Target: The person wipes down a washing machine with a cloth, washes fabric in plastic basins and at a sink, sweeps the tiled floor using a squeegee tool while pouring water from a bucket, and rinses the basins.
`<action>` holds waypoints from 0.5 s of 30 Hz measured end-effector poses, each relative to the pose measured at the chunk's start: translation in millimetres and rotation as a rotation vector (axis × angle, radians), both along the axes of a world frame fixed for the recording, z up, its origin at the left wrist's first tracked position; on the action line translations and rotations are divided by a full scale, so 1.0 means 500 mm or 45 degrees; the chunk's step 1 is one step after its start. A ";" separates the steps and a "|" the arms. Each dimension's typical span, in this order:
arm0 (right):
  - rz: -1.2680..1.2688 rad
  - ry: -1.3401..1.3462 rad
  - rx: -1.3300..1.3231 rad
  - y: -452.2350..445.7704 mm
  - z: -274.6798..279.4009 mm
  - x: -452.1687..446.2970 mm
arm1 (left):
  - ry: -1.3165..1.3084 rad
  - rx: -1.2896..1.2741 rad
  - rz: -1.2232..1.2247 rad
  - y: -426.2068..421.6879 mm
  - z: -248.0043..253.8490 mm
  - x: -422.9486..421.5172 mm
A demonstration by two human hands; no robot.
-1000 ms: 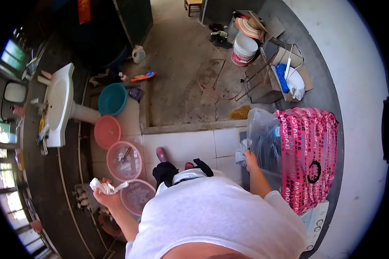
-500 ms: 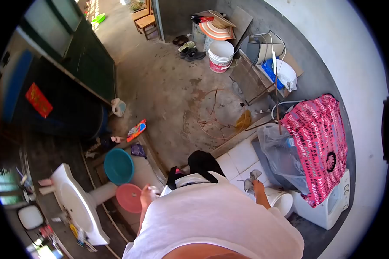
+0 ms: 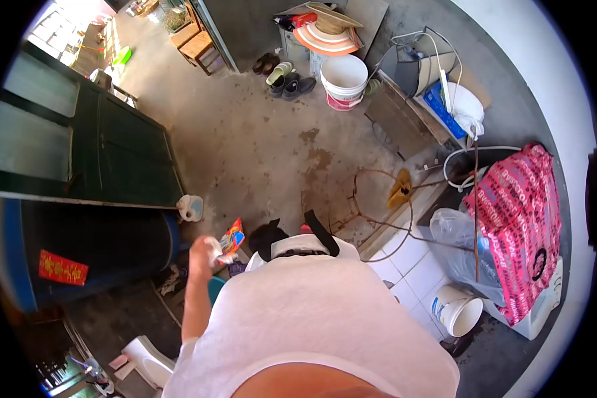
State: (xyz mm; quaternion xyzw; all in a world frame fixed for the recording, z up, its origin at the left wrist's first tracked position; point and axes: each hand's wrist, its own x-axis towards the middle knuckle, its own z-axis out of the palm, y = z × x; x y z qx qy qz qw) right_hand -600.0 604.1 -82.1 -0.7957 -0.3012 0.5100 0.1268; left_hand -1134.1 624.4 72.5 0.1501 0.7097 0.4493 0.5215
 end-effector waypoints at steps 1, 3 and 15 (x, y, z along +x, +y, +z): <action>0.001 0.006 0.022 0.038 0.006 -0.026 | -0.219 0.018 0.173 0.072 0.061 0.004; -0.011 0.015 0.072 0.109 0.019 -0.066 | -0.078 0.215 0.157 0.184 0.049 -0.046; -0.575 -0.237 0.015 0.241 0.142 -0.314 | 0.442 2.086 0.178 0.938 0.370 -0.204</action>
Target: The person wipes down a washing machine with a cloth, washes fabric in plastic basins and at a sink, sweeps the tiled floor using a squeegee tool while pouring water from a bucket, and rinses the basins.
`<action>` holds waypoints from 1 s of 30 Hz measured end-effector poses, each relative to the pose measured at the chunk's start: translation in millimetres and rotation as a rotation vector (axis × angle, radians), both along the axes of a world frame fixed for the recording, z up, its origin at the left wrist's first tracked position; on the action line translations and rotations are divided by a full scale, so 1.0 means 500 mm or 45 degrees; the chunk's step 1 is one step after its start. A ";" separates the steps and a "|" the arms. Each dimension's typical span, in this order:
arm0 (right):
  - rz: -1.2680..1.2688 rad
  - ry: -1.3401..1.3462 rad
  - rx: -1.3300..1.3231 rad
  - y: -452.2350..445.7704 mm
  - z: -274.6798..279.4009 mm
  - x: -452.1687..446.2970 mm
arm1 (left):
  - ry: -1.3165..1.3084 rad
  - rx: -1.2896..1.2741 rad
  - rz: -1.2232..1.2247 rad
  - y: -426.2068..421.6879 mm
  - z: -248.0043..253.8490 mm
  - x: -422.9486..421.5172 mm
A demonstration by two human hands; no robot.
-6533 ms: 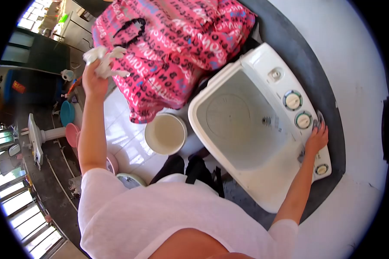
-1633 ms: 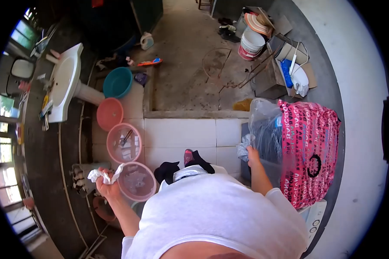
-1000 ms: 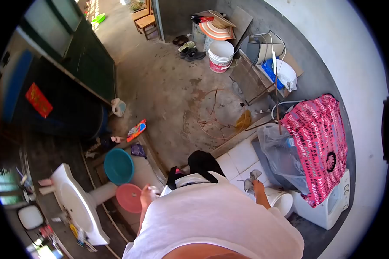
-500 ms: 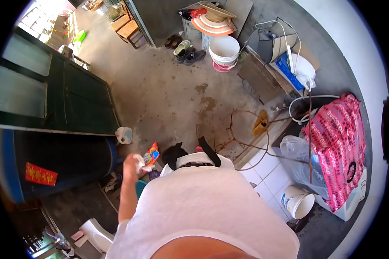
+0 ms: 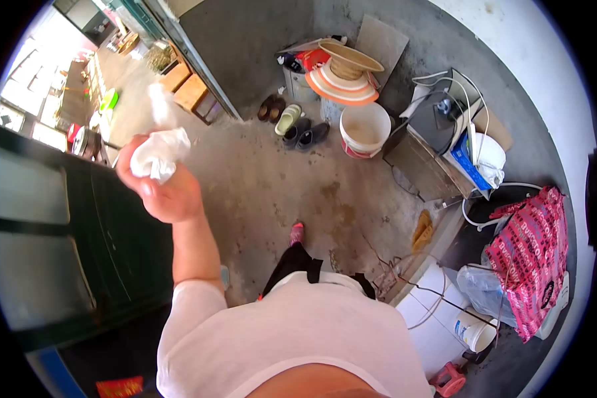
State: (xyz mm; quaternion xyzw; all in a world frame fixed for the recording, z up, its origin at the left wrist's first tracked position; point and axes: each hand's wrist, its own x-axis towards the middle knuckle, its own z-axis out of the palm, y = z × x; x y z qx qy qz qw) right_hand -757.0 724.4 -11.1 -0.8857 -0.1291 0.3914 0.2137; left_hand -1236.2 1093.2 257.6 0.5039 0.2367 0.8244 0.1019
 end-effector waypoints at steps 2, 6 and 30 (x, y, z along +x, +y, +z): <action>-0.102 -0.053 -0.059 0.006 0.027 -0.059 | 0.082 0.222 0.061 0.101 0.033 0.011; -0.283 -0.157 -0.164 0.014 0.079 -0.149 | -0.205 0.482 0.033 0.279 0.012 0.055; 0.210 0.205 0.434 0.499 0.145 -0.132 | 0.502 -2.883 0.472 -0.260 -0.763 -0.297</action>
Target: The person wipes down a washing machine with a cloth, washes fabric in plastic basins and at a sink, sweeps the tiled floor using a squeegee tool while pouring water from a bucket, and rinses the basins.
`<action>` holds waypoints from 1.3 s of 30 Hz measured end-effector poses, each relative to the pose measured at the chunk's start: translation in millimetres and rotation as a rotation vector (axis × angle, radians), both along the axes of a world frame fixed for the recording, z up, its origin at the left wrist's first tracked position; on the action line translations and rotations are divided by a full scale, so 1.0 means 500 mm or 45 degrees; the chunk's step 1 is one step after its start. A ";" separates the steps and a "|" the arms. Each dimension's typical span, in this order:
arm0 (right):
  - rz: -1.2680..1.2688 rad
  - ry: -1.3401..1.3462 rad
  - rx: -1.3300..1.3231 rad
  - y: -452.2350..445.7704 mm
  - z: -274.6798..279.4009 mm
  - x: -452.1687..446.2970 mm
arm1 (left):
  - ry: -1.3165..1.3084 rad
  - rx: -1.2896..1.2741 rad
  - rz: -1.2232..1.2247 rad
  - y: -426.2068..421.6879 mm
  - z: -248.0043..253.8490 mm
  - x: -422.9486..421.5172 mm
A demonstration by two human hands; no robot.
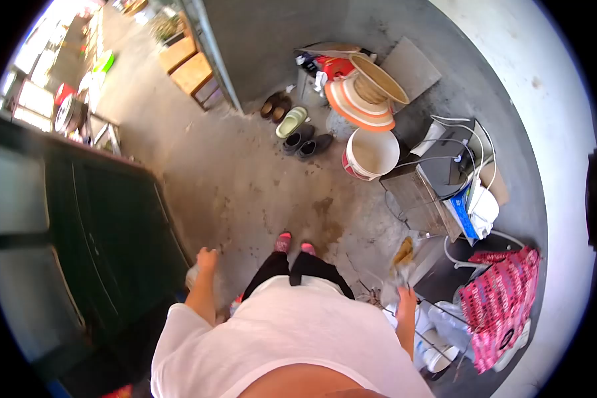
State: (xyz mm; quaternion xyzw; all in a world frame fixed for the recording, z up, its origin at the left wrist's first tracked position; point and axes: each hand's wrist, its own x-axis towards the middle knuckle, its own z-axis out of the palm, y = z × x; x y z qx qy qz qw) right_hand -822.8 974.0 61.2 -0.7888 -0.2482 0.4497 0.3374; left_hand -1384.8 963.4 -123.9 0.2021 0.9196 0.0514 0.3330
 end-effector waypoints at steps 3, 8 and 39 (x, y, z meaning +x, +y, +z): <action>0.307 0.115 0.072 0.155 -0.025 -0.030 | -0.121 0.436 0.513 -0.178 0.000 0.000; 1.032 -0.051 0.110 0.316 -0.035 -0.109 | -0.227 0.689 1.119 -0.462 0.010 0.171; 0.676 -0.341 0.023 0.255 -0.252 -0.077 | -0.234 0.834 0.020 0.020 -0.009 0.097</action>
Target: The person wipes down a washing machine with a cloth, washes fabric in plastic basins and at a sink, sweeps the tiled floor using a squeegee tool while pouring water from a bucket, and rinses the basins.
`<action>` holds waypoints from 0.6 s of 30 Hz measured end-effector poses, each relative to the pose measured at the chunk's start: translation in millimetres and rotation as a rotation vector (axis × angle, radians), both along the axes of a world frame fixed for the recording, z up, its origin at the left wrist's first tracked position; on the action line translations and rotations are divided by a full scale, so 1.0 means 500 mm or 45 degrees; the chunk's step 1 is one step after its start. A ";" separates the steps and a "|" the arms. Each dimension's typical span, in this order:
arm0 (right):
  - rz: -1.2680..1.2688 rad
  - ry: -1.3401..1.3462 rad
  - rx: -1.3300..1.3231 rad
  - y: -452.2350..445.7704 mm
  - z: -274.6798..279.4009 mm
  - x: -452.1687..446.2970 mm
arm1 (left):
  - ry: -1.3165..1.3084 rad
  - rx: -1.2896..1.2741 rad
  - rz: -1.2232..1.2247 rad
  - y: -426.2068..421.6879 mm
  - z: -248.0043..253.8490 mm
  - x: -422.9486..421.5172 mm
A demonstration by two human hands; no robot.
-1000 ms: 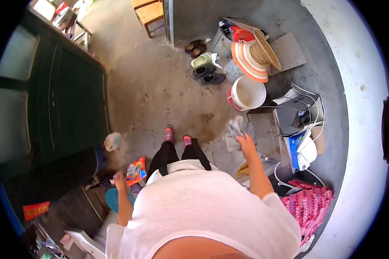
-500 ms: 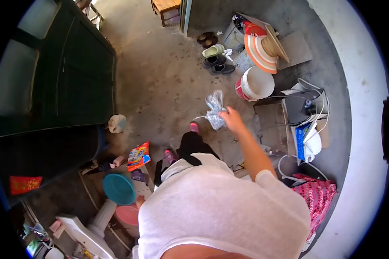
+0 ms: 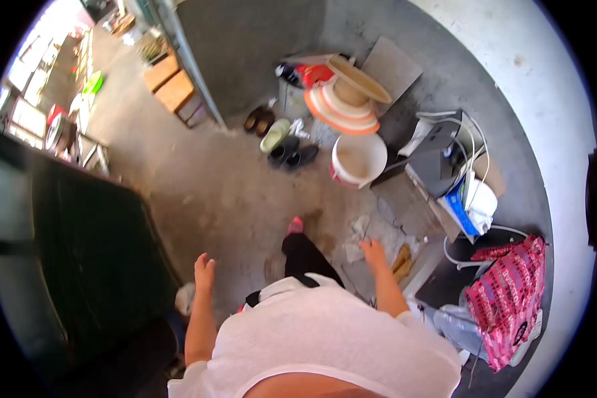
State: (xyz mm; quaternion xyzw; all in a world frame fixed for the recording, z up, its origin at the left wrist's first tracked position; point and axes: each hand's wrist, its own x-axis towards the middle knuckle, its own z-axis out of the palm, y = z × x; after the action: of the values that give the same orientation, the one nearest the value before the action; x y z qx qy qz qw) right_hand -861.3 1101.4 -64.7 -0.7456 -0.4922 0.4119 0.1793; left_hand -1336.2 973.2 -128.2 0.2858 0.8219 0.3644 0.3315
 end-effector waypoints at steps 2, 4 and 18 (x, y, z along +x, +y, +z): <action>-0.048 -0.110 -0.051 0.045 -0.030 0.003 | 0.162 -0.161 -0.299 0.185 0.022 0.026; -0.162 -0.012 -0.084 0.088 -0.017 -0.006 | 0.223 -0.201 -0.541 0.345 -0.031 0.043; -0.955 -0.050 -0.017 0.265 -0.233 -0.077 | 0.440 -0.177 -1.331 1.086 -0.369 0.234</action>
State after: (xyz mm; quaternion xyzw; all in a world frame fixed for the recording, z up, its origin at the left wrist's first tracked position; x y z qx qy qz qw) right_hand -899.9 1233.8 -181.2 -0.8829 -0.1856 0.3065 0.3035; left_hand -1219.3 1516.0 -312.9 0.6887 0.6353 0.0439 0.3467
